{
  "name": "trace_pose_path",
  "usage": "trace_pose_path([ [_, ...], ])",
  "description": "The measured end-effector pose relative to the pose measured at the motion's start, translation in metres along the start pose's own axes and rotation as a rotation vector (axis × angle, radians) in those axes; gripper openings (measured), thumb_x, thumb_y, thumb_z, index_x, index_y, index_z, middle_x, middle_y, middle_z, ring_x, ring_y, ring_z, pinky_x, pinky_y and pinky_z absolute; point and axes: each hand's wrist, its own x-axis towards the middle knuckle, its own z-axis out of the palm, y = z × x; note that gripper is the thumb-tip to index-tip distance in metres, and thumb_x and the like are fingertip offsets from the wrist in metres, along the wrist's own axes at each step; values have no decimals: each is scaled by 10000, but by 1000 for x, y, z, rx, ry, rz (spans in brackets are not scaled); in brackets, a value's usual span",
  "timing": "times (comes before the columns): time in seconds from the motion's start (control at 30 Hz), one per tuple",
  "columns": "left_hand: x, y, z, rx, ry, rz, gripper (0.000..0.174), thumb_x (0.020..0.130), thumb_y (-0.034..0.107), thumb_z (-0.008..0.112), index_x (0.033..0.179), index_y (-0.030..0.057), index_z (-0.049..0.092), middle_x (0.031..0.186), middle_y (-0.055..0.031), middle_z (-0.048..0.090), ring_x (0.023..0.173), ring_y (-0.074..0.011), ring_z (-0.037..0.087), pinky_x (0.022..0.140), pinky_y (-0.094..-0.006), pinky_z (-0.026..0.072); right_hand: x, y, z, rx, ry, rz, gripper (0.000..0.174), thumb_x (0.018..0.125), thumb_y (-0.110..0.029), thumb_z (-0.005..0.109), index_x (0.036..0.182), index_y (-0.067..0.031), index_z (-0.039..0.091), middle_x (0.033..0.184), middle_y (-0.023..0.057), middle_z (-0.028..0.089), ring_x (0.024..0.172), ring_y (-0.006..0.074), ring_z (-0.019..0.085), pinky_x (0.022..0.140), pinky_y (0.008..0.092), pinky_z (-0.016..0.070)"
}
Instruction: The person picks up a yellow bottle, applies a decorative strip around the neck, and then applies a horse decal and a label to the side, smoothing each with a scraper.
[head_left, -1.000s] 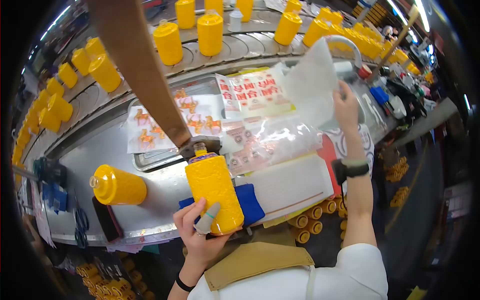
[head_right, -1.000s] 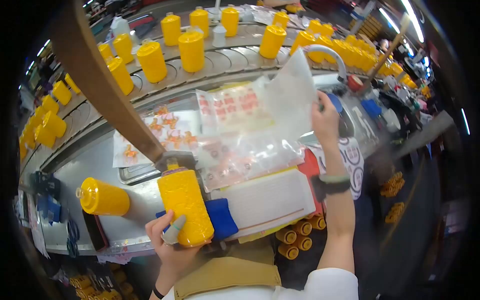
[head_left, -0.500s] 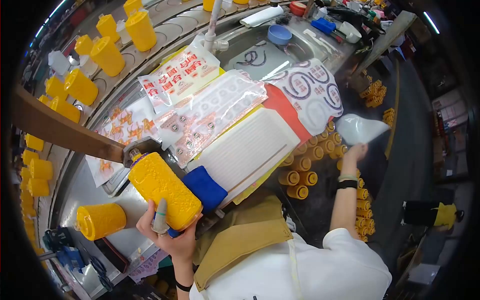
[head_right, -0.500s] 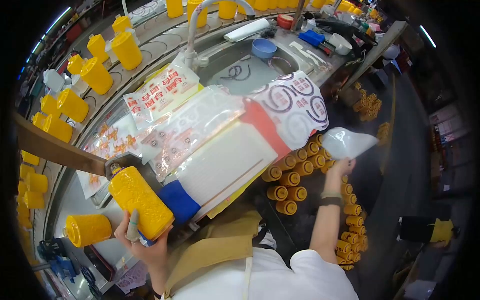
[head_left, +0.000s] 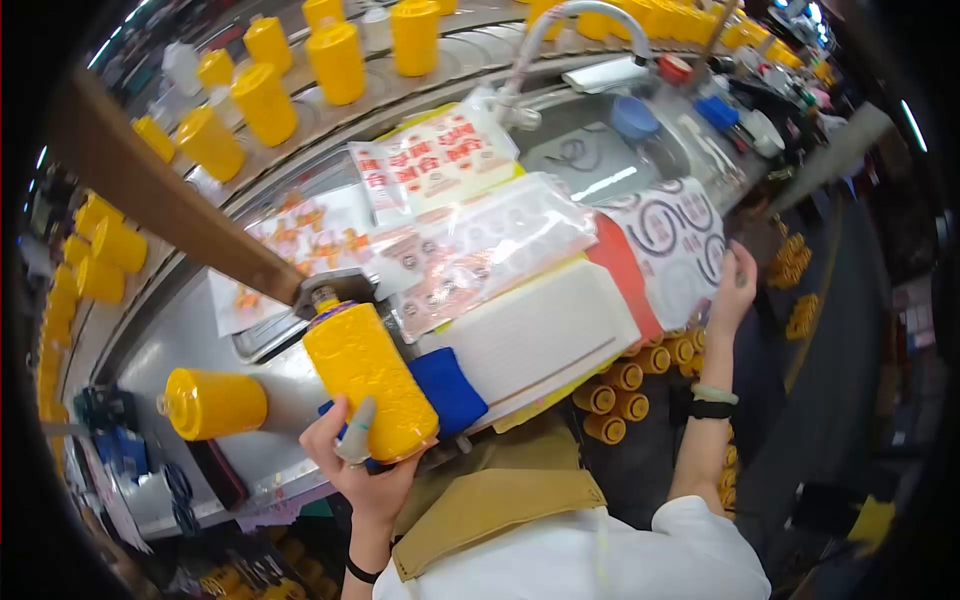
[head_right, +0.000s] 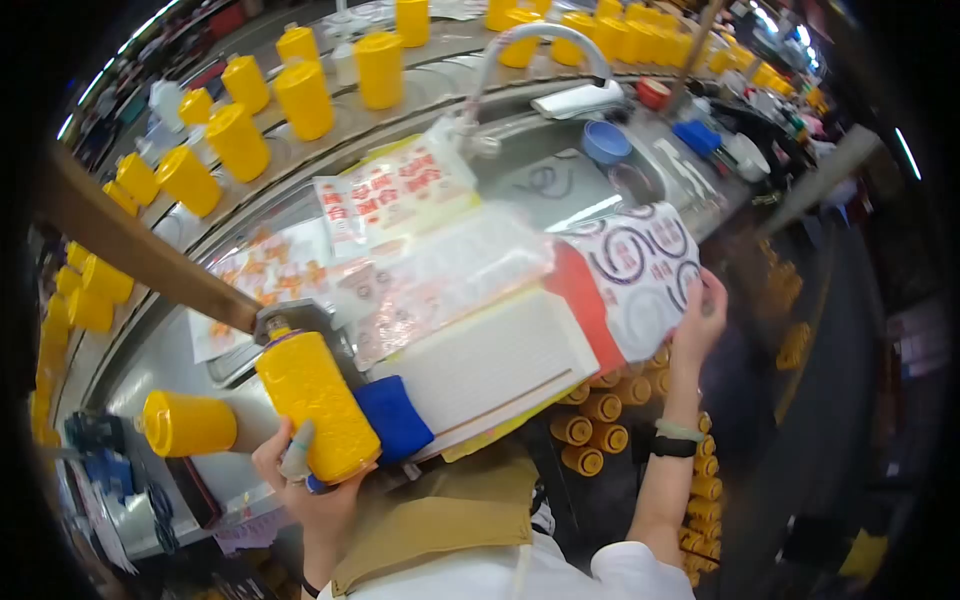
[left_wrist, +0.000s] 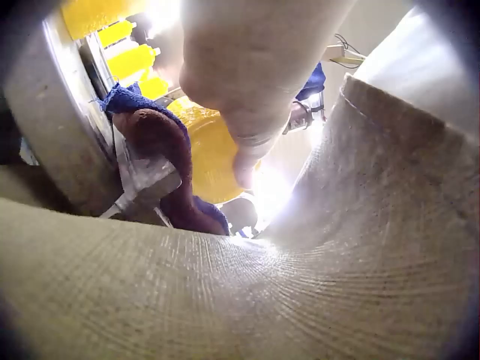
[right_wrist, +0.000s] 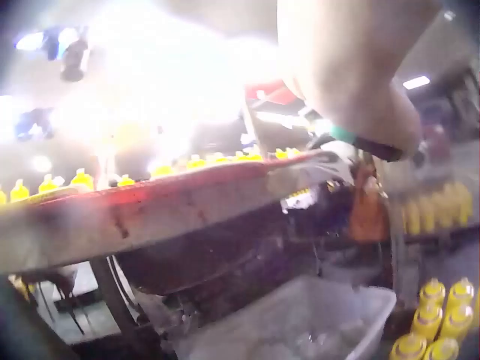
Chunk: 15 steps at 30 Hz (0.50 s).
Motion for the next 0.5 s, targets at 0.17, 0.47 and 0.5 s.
trace_pose_path([
  [0.17,4,-1,-2,-12,14,-16,800,582,368,1016,1249,81,680,1302,-77,550,1141,-301,521,947,-425,466,-9,-91,143,-104,-752,-385,244,978,-108,657,1210,-63,720,932,77,699,811,196,631,765,320,497],
  [0.47,0,-2,0,-76,19,-62,719,596,334,1008,1233,140,736,1330,-48,548,1159,-298,519,957,-412,478,-24,-92,307,-718,-1024,-614,383,914,-91,617,1249,-228,742,1074,140,594,1068,356,638,921,462,522],
  [0.5,1,-2,-1,-67,9,-51,712,596,333,1008,1228,142,741,1334,-45,545,1164,-295,514,955,-409,477,-25,-92,309,-720,-1025,-618,383,914,-91,617,1249,-228,742,1074,140,594,1068,356,638,921,462,522],
])
